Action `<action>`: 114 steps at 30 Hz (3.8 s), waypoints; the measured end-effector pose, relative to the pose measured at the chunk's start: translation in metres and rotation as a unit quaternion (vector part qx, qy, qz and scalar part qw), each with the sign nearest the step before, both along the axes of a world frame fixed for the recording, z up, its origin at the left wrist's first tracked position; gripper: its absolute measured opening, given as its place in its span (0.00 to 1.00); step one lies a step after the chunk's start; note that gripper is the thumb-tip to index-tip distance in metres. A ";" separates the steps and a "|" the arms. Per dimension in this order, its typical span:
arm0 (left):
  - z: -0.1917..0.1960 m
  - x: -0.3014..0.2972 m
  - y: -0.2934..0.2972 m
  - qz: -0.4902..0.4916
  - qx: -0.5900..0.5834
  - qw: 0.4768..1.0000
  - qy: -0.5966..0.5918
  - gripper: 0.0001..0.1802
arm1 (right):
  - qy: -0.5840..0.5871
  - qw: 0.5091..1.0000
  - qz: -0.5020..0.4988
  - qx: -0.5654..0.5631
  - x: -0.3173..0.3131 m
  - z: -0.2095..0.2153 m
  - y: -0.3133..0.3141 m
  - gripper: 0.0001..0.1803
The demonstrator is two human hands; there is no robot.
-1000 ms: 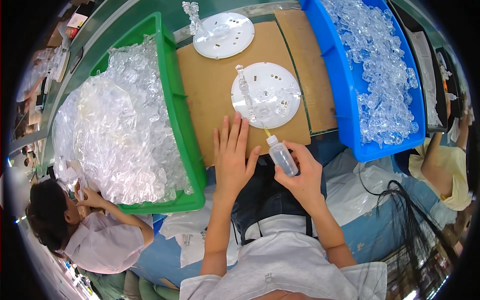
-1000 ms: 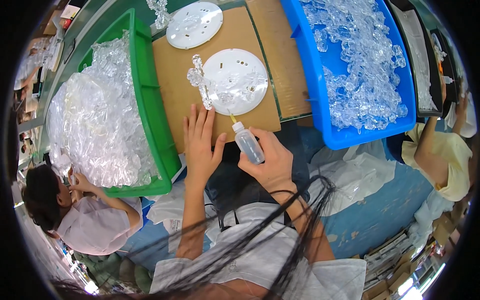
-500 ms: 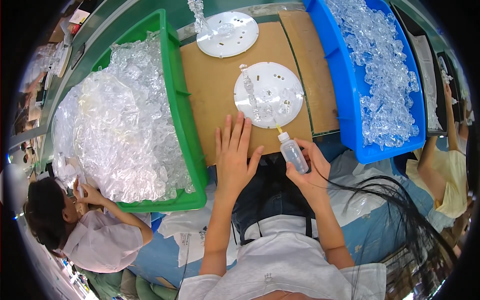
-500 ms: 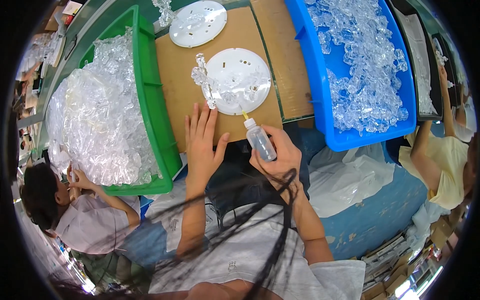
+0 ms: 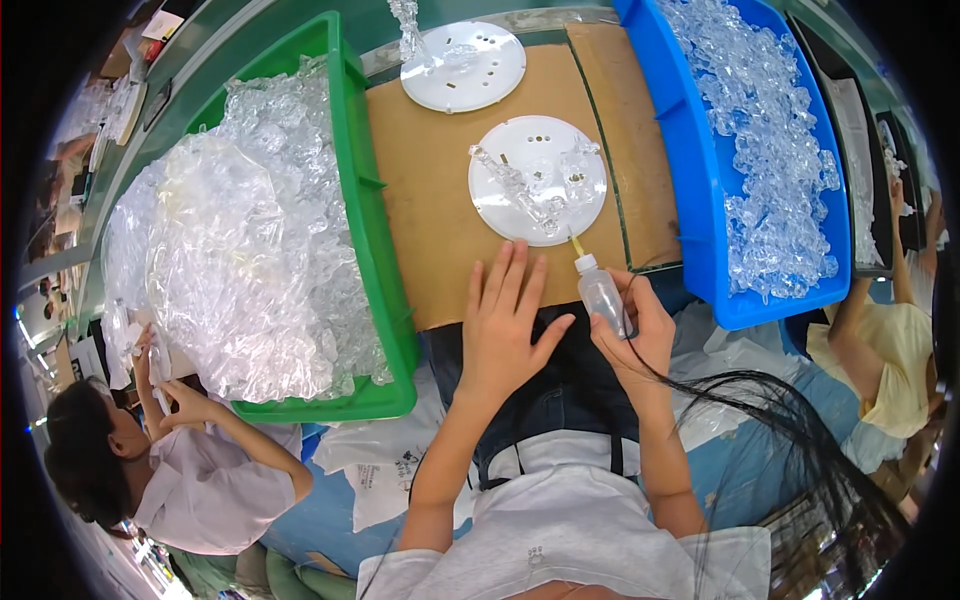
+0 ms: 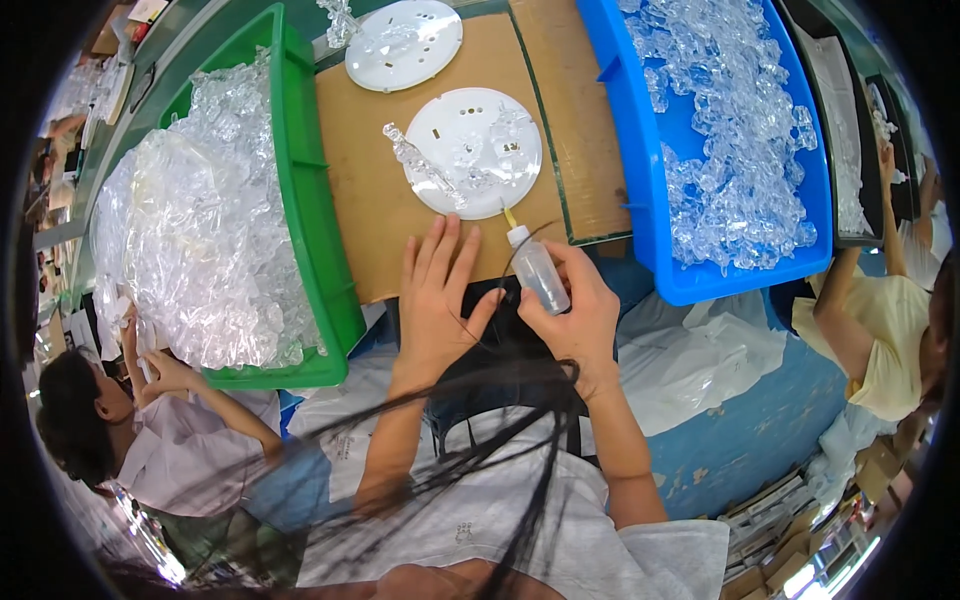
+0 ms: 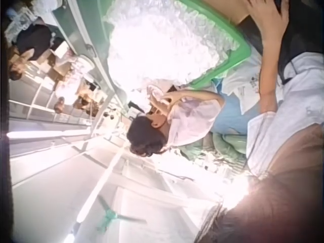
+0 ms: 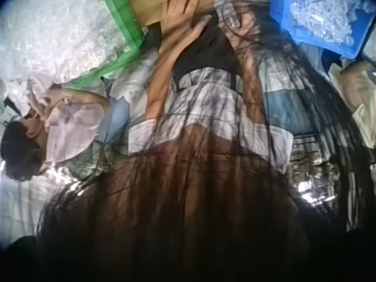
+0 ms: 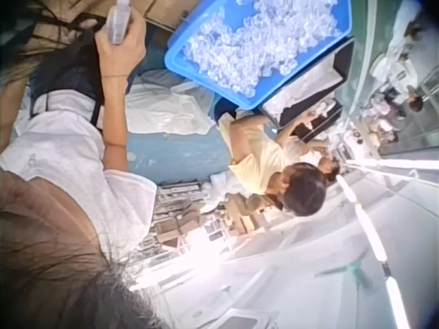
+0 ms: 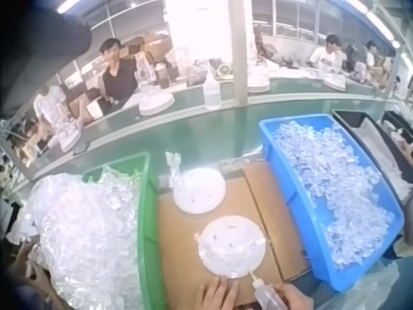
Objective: Apply glue to clear plastic decorative pieces and attach them to a white circular fixture base.
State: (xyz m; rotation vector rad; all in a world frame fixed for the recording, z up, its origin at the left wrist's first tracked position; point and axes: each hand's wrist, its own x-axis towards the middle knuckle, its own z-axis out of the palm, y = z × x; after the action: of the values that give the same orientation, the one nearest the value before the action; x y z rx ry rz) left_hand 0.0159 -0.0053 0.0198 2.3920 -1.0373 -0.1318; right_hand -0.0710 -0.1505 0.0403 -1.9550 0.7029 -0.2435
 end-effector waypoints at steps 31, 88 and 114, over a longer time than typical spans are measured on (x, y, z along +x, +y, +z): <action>-0.006 0.034 0.010 0.043 -0.018 0.997 -0.056 0.28 | -0.032 0.999 -0.009 0.014 0.000 -0.004 0.004 0.25; -0.021 0.022 0.019 0.140 -0.162 0.972 -0.093 0.27 | -0.226 0.708 0.435 -0.508 0.394 0.103 -0.107 0.34; -0.023 0.031 -0.001 0.123 0.019 0.991 -0.058 0.30 | 0.039 0.568 0.564 -0.599 0.361 0.067 0.095 0.14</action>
State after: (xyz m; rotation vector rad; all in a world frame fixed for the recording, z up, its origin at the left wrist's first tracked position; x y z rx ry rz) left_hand 0.0473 -0.0062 -0.0037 2.5650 -0.7866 0.0778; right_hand 0.2898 -0.0556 0.1068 -3.2385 -1.1581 0.2892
